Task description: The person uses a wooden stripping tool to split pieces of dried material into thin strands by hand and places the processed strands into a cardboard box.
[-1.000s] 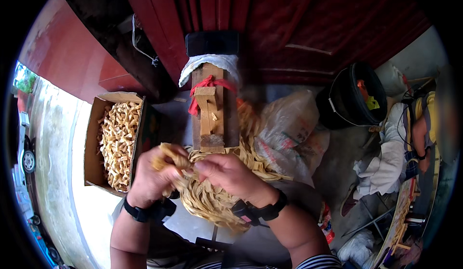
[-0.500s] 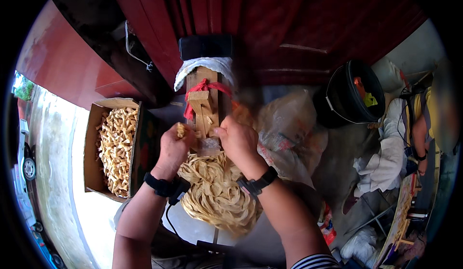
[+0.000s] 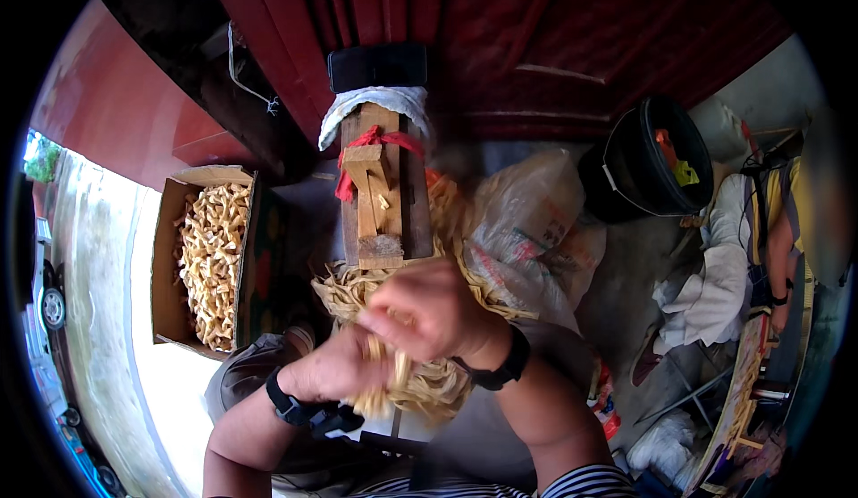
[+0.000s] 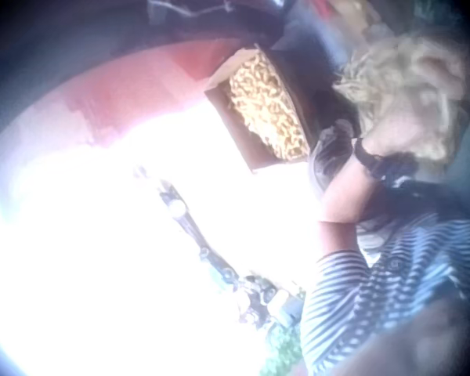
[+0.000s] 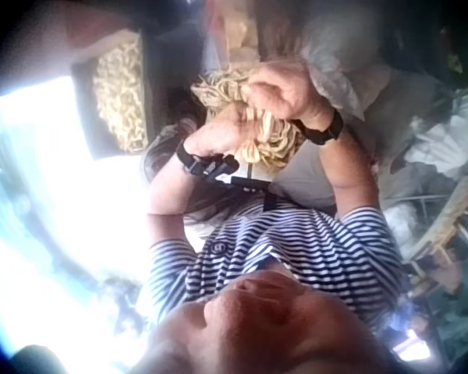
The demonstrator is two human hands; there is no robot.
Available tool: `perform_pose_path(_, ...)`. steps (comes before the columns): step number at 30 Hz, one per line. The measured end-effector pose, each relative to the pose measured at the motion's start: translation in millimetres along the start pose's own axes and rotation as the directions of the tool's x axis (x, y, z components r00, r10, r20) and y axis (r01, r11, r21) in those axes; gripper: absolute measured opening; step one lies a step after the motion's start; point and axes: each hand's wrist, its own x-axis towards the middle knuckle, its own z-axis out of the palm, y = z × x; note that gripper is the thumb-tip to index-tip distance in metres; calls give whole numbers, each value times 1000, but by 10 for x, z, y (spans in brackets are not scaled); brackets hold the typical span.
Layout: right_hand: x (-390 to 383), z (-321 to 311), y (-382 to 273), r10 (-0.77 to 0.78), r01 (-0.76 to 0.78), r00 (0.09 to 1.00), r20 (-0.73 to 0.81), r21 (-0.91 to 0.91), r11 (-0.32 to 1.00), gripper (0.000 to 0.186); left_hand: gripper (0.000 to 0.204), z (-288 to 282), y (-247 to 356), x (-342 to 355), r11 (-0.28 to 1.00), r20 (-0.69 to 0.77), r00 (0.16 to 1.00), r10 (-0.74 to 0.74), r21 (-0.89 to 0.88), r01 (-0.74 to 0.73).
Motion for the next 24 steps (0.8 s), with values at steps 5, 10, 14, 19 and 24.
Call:
perform_pose_path(5,-16,28,-20,448,-456,890,88,241,857,18,25,-202,440,-244,874,-61,888,455,-159,-459)
perform_pose_path(10,-213,134,137,457,-675,626,632,733,-89,11,34,-417,337,-122,229,57,633,772,904,-360)
perform_pose_path(14,-132,318,-31,639,-569,582,503,813,-121,8,33,-396,282,-137,133,14,446,895,946,-297)
perform_pose_path(19,-63,286,-154,563,-463,827,-6,562,685,20,35,-325,329,-174,555,-361,519,775,781,-286)
perform_pose_path(24,-129,252,-38,355,-357,933,56,43,933,17,30,-362,311,-231,610,-279,727,627,757,-235)
